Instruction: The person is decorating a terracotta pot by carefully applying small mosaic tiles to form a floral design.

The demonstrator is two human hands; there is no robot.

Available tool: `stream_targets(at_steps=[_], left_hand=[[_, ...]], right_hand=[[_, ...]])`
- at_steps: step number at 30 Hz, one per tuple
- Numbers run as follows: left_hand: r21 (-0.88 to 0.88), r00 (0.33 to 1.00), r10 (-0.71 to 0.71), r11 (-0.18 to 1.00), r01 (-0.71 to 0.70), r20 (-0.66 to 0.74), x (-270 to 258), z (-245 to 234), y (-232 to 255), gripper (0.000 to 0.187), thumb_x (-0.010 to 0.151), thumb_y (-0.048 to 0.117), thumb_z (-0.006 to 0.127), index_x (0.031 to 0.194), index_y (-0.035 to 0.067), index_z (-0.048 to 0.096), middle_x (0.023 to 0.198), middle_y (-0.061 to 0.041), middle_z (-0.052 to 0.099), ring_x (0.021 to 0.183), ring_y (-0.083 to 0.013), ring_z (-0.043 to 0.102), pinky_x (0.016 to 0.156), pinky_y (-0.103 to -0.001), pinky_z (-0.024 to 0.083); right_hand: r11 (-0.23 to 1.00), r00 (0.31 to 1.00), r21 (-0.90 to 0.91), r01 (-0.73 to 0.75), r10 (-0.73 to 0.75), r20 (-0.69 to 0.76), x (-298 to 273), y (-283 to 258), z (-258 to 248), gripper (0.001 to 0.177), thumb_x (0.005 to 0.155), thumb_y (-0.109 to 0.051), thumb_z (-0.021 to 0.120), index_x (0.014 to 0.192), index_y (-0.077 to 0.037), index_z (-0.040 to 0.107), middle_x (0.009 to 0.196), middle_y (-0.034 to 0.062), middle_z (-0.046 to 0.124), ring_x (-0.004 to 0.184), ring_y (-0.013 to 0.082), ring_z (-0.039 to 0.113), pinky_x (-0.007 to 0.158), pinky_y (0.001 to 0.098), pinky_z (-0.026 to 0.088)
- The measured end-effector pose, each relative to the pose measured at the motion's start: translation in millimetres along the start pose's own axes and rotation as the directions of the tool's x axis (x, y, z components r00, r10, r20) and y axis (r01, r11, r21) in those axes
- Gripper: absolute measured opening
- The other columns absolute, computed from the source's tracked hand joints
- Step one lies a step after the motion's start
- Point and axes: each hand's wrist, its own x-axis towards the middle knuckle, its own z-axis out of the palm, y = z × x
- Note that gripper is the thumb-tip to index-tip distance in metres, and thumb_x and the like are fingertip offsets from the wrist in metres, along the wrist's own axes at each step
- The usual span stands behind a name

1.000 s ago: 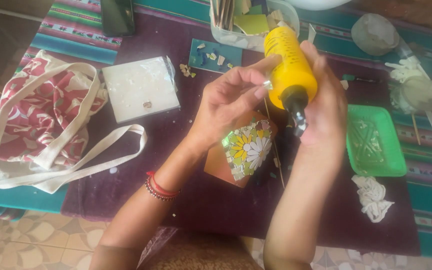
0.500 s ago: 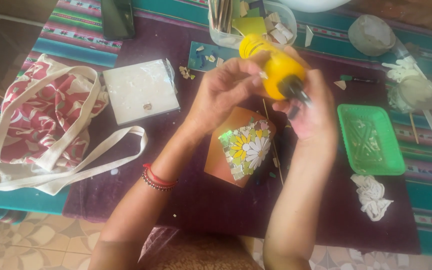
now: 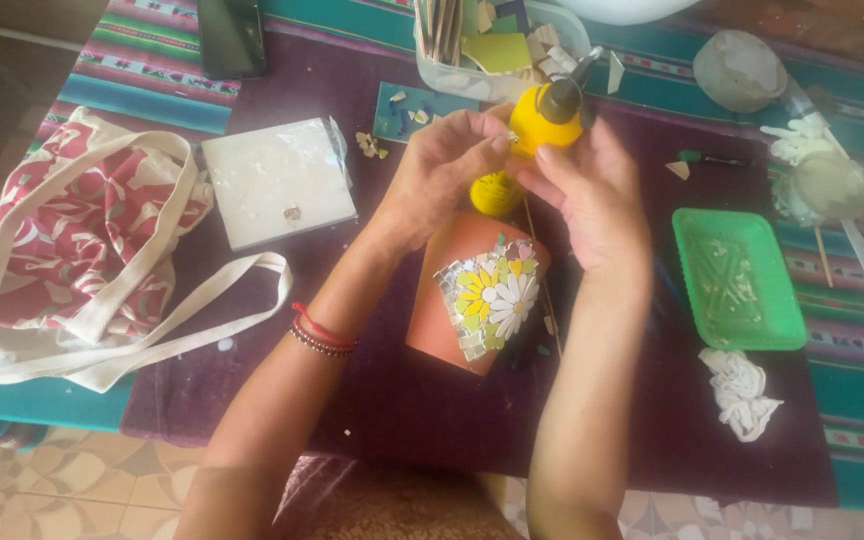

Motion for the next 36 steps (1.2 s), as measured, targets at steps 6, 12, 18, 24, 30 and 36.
stream_targets(at_steps=[6, 12, 18, 24, 30, 36], left_hand=[[0.118, 0.999, 0.033, 0.992, -0.035, 0.016, -4.3, -14.4, -3.0, 0.023, 0.097, 0.025, 0.075, 0.105, 0.004, 0.073, 0.091, -0.009, 0.07, 0.092, -0.0205, 0.07, 0.093, -0.048, 0.057], [0.153, 0.996, 0.084, 0.985, -0.08, -0.021, -4.8, -22.2, -22.4, 0.02, 0.099, 0.02, 0.074, 0.107, 0.002, 0.073, 0.103, -0.015, 0.071, 0.106, -0.0272, 0.069, 0.101, -0.054, 0.052], [0.299, 0.988, 0.149, 0.945, -0.132, -0.036, -18.7, -23.9, -8.2, 0.016, 0.098, 0.017, 0.074, 0.104, 0.002, 0.074, 0.118, -0.021, 0.07, 0.12, -0.0336, 0.067, 0.105, -0.054, 0.051], [0.441, 0.972, 0.234, 0.872, -0.212, 0.003, -60.6, -23.4, 23.6, 0.009, 0.092, 0.008, 0.078, 0.1, 0.006, 0.075, 0.117, -0.016, 0.073, 0.123, -0.0364, 0.066, 0.11, -0.059, 0.045], [0.437, 0.974, 0.222, 0.881, -0.181, -0.045, -85.6, -11.6, 18.4, 0.009, 0.092, 0.016, 0.079, 0.098, 0.01, 0.078, 0.104, -0.006, 0.078, 0.116, -0.0267, 0.071, 0.119, -0.057, 0.034], [0.445, 0.965, 0.258, 0.871, -0.208, -0.053, -90.0, -6.4, 20.2, 0.01, 0.092, 0.014, 0.078, 0.1, 0.008, 0.077, 0.101, -0.008, 0.078, 0.111, -0.0288, 0.072, 0.118, -0.061, 0.033]], right_hand=[[0.997, 0.998, 0.058, -0.042, 0.044, -0.033, 7.4, 23.4, 0.6, 0.057, 0.099, -0.011, 0.073, 0.15, -0.01, 0.049, 0.132, 0.0133, 0.066, 0.104, 0.034, 0.077, 0.092, 0.0532, 0.068], [0.992, 1.0, -0.125, -0.005, 0.004, -0.008, -1.9, 4.9, 21.4, 0.049, 0.1, -0.016, 0.071, 0.145, -0.01, 0.052, 0.123, 0.0111, 0.068, 0.093, 0.0267, 0.078, 0.084, 0.0455, 0.07], [0.893, 0.994, -0.445, 0.068, -0.098, -0.044, -13.5, 1.1, 12.0, 0.055, 0.098, -0.019, 0.078, 0.142, 0.001, 0.052, 0.128, 0.0248, 0.063, 0.092, 0.0348, 0.076, 0.078, 0.0482, 0.068], [0.654, 0.924, -0.657, 0.375, -0.317, 0.212, -42.7, -37.7, 13.8, 0.003, 0.099, -0.007, 0.079, 0.099, -0.004, 0.079, 0.075, 0.0072, 0.066, 0.068, 0.0161, 0.068, 0.063, 0.0286, 0.058], [0.667, 0.83, -0.536, 0.518, -0.239, 0.504, -45.4, -43.5, 36.0, 0.01, 0.092, -0.003, 0.079, 0.101, -0.006, 0.081, 0.095, 0.0098, 0.076, 0.086, 0.0203, 0.074, 0.079, 0.0345, 0.06], [0.684, 0.822, -0.518, 0.514, -0.22, 0.525, -46.6, -42.0, 29.8, 0.007, 0.095, -0.003, 0.075, 0.101, -0.001, 0.08, 0.094, 0.0132, 0.075, 0.085, 0.0227, 0.073, 0.075, 0.0352, 0.056]])
